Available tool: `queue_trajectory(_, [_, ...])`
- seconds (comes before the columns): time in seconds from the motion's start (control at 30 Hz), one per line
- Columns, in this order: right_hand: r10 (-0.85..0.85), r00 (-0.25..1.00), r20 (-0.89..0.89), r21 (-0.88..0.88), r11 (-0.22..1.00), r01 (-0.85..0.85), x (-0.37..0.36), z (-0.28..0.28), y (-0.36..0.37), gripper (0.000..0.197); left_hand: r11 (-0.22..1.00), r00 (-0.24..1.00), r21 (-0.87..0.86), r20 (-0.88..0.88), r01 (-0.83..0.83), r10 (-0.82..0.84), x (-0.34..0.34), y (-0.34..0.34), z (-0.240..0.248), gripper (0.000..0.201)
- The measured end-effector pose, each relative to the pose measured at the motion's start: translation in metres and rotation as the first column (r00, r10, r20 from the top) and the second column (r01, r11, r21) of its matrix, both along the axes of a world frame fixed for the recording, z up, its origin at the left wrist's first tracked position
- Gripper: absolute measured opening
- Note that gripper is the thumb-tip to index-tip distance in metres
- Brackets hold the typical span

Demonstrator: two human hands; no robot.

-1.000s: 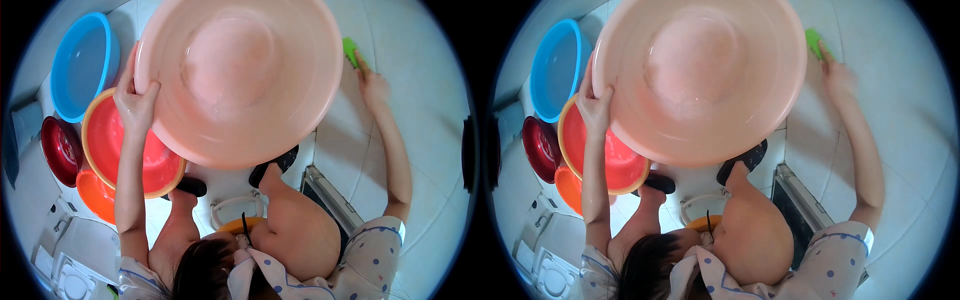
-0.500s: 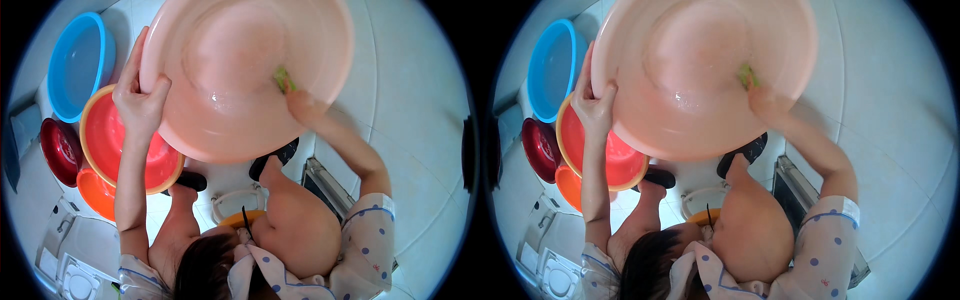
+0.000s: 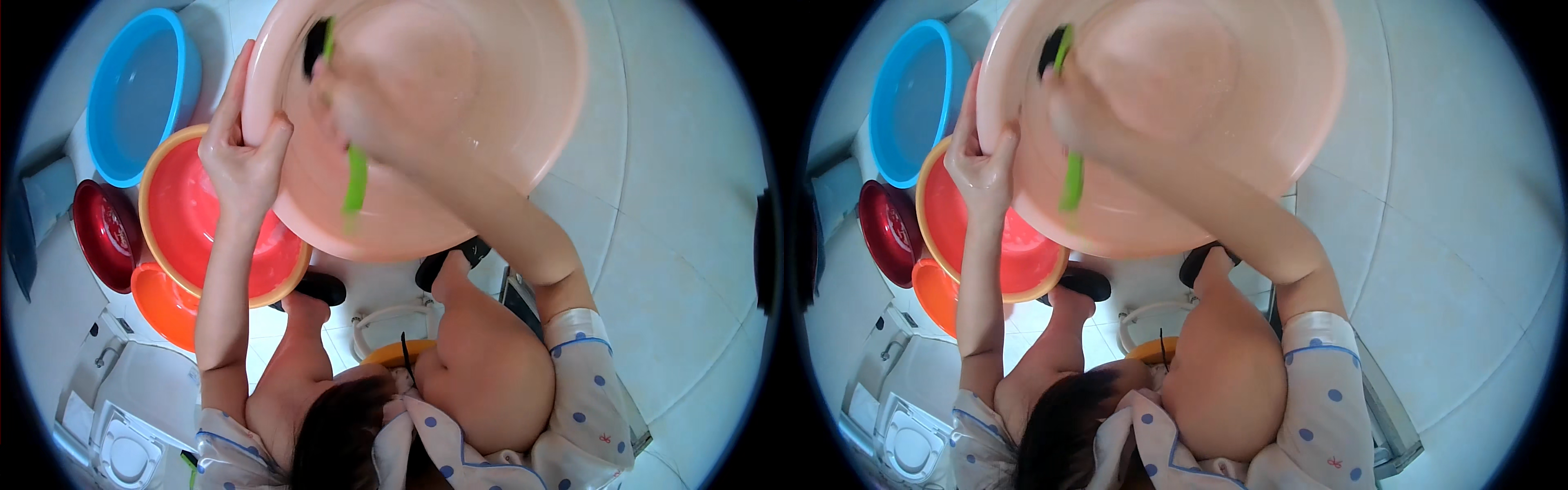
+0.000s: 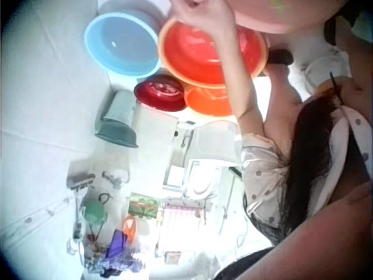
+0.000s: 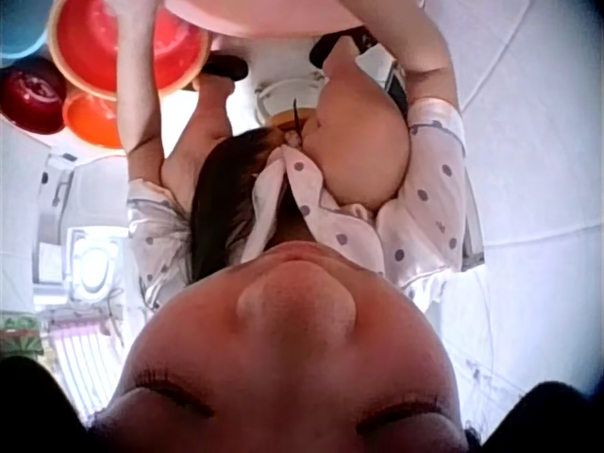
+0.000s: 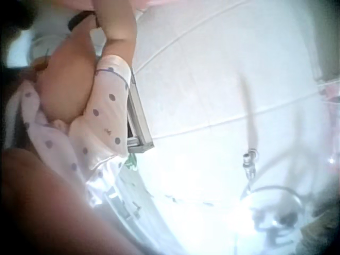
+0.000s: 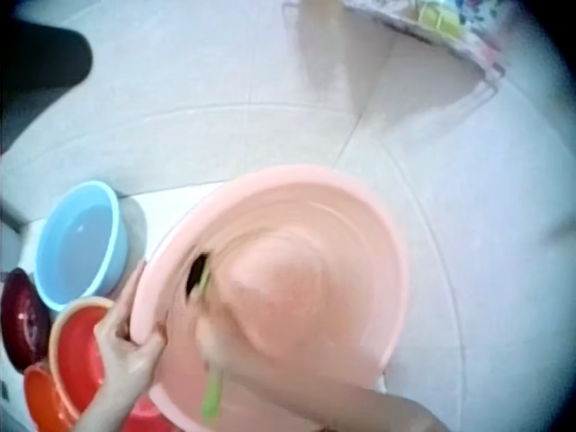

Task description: The person scrubs several plastic basins with a green brush and soapy water, rinsing them individually under a faucet.

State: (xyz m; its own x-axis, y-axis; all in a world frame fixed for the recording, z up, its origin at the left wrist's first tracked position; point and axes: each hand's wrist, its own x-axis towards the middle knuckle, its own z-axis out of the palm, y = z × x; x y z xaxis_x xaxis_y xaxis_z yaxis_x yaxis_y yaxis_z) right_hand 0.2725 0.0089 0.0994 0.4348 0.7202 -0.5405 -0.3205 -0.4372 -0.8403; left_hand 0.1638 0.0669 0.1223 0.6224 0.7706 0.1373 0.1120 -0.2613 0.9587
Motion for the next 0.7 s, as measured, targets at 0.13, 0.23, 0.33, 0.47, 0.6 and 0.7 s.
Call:
queue_trajectory(0.13, [0.018, 0.774, -0.633, 0.25, 0.951, 0.182, 0.084, 0.005, -0.019, 0.031, 1.0, 1.0, -0.014, 0.024, 0.009, -0.009, 0.006, 0.001, 0.001, 0.06])
queue_trajectory(0.23, [-0.011, 0.638, -0.77, 0.33, 0.849, 0.413, 0.096, 0.008, -0.032, 0.024, 0.996, 0.998, -0.073, 0.013, 0.056, -0.055, 0.014, -0.003, 0.003, 0.057])
queue_trajectory(0.33, [-0.162, 0.837, -0.523, 0.321, 0.872, 0.369, 0.06, 0.014, -0.036, 0.022, 0.998, 0.997, 0.063, 0.077, 0.024, -0.029, 0.018, -0.01, -0.009, 0.053])
queue_trajectory(0.47, [0.204, 0.97, 0.134, -0.128, 0.974, -0.188, -0.019, 0.046, -0.057, 0.039, 0.999, 0.999, -0.005, 0.008, -0.042, 0.042, 0.018, -0.004, -0.005, 0.052])
queue_trajectory(0.6, [0.582, 0.775, 0.246, -0.161, 0.813, -0.56, -0.036, 0.008, -0.135, 0.053, 0.994, 0.994, -0.024, 0.022, -0.107, 0.108, 0.014, 0.006, -0.022, 0.051])
queue_trajectory(0.7, [0.867, 0.485, 0.114, -0.503, 0.471, -0.725, 0.005, -0.006, -0.186, 0.054, 0.993, 0.993, -0.012, 0.013, -0.12, 0.12, 0.008, 0.008, -0.026, 0.05])
